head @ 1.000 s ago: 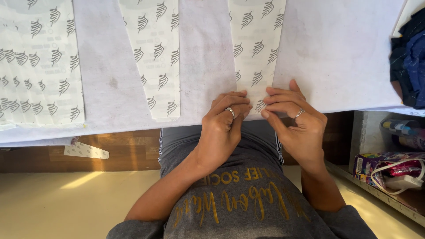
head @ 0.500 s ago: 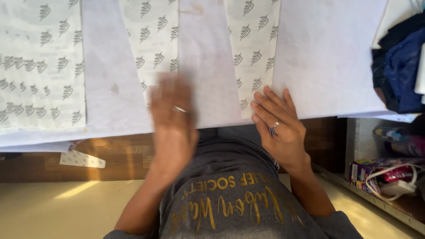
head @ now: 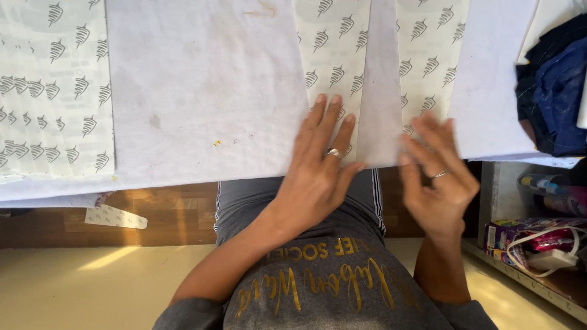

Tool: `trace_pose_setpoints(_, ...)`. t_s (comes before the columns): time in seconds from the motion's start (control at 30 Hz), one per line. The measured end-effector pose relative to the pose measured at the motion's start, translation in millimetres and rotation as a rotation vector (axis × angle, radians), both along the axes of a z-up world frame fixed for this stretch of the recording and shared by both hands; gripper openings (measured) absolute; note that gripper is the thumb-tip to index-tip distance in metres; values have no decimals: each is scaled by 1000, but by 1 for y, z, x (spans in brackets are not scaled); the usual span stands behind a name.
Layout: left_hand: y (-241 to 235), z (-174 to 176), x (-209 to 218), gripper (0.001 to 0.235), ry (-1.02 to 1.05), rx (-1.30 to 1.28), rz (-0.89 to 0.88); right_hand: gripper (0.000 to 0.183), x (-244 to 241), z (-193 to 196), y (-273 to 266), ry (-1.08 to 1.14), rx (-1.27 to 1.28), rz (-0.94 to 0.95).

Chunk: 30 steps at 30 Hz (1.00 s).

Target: The person organizes printed paper strips, applies glue from a bottle to the edges of the strips, and then folds the glued edges to assemble them into a stack.

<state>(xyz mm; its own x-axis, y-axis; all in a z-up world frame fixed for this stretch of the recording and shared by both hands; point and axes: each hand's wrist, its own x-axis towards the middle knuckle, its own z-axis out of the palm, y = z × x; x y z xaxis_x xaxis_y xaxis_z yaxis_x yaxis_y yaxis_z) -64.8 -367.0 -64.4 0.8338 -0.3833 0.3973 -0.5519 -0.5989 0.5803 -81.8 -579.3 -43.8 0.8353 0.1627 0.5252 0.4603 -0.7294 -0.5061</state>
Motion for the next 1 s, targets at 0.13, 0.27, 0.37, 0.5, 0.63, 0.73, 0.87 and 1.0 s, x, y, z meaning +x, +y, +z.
trace_pose_setpoints(0.13, 29, 5, -6, 45, -9, -185, -72, 27, 4, -1, 28, 0, 57, 260)
trace_pose_setpoints(0.27, 32, -2, -7, 20, -82, -216, -115, 24, 13, -3, 39, 9, 7, 380)
trace_pose_setpoints(0.37, 29, -9, -7, 17, -111, -265, -116, 18, 13, -7, 35, 10, 43, 376)
trace_pose_setpoints(0.5, 28, -6, -6, 14, -109, -283, -115, 20, 14, -9, 34, 0, 70, 382)
trace_pose_setpoints(0.63, 20, -3, -7, 2, -75, -291, 2, 9, 16, -7, 41, -1, 111, 308)
trace_pose_setpoints(0.73, 12, -1, -8, 3, -55, -310, 100, 9, 16, -3, 48, 46, 160, 225)
trace_pose_setpoints(0.87, 6, 6, -5, 7, -14, -291, 189, 13, 17, 5, 51, 148, 213, 161)
trace_pose_setpoints(1.0, 8, 7, -3, 10, -18, -276, 179, 11, 16, 7, 50, 175, 242, 151)
